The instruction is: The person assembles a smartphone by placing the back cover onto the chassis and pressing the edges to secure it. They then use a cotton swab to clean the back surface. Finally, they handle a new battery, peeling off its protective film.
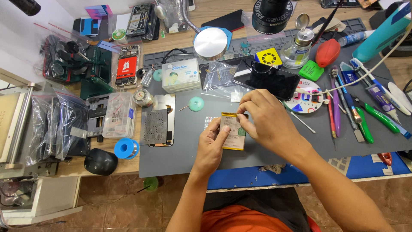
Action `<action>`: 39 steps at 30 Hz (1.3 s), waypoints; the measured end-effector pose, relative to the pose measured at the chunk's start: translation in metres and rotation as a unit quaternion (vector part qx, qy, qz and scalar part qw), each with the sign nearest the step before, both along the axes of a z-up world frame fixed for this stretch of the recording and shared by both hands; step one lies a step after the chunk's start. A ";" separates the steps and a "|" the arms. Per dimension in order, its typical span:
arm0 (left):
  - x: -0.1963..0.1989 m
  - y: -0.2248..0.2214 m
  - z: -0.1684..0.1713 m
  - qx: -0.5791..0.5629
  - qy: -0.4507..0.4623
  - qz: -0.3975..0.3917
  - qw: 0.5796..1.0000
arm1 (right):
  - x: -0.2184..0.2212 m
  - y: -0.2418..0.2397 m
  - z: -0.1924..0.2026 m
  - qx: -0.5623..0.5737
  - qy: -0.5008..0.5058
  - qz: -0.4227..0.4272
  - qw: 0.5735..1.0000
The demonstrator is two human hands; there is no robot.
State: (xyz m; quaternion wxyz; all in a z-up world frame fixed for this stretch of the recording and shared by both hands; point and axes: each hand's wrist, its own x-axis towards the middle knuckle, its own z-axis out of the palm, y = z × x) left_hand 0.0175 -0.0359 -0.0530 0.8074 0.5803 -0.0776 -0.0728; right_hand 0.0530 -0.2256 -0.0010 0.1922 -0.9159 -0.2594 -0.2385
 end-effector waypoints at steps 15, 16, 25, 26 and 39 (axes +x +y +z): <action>0.000 0.000 0.005 0.046 -0.052 0.009 0.998 | -0.003 0.002 0.030 0.079 0.059 0.023 0.995; 0.001 0.000 0.005 0.045 -0.054 0.010 0.997 | -0.004 0.003 0.027 0.078 0.058 0.025 0.995; 0.000 0.001 0.010 0.067 -0.058 0.015 0.996 | -0.005 0.009 0.008 0.013 -0.060 -0.001 0.998; -0.001 0.001 0.011 0.073 -0.062 0.015 0.995 | -0.004 0.009 0.006 0.014 -0.049 -0.005 0.999; 0.000 0.004 0.020 0.083 -0.059 0.026 0.994 | 0.004 0.003 0.018 0.145 0.135 0.038 0.979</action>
